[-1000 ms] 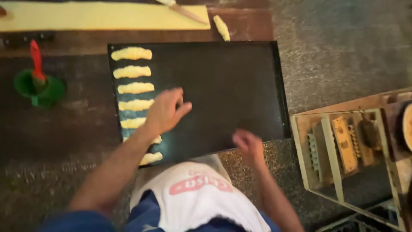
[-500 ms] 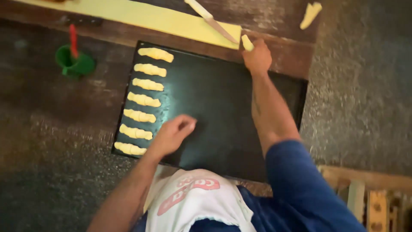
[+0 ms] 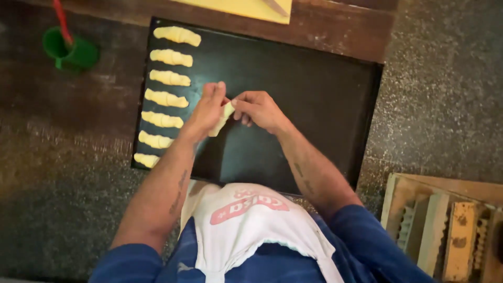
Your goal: Shaping dough into various pastry forms like croissants and pretzels on a workbench
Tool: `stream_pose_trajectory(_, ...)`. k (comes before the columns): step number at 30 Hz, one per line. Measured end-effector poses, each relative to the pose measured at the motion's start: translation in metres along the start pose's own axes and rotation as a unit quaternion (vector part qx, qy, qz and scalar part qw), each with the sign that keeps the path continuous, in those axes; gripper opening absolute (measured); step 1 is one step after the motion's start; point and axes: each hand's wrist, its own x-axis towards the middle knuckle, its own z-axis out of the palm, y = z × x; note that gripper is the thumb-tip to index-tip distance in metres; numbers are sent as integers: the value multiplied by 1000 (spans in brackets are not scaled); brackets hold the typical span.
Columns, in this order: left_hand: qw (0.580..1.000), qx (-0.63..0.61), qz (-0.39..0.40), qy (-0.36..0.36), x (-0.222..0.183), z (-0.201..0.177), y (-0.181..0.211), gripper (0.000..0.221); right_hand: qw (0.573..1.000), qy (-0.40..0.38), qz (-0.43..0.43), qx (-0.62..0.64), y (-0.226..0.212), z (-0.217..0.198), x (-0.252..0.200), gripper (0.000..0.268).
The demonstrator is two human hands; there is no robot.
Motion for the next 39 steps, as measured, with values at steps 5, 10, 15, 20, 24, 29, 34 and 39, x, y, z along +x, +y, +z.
stream_pose_trajectory(5, 998, -12, -14, -66, 24, -22, -35, 49, 996, 12, 38, 83, -8, 1, -4, 36)
stream_pose_trajectory(10, 988, 8, 54, -141, 38, -32, -38, 47, 995, -14, 69, 73, 2, 29, 10, 55)
stream_pose_trajectory(15, 968, 43, 107, -224, 26, -70, -2, 72, 995, -20, 55, 86, 23, 38, 34, 51)
stream_pose_trajectory(20, 972, -91, -95, -195, 53, -91, -15, 53, 988, 107, 4, 112, 21, 35, 52, 22)
stream_pose_trajectory(24, 974, -181, -48, -124, 110, -91, -29, 38, 977, 194, 4, 85, 27, 11, 81, 35)
stream_pose_trajectory(29, 938, 262, 226, 38, 186, -93, 3, 26, 935, 257, -128, -209, 13, -35, 143, 34)
stream_pose_trajectory(34, 780, 446, 415, 144, 220, -75, -31, 10, 808, 286, -176, -484, -4, -26, 154, 28)
stream_pose_trajectory(39, 665, 435, 553, 250, 253, -63, -64, 23, 719, 310, -235, -576, 22, -33, 163, 20)
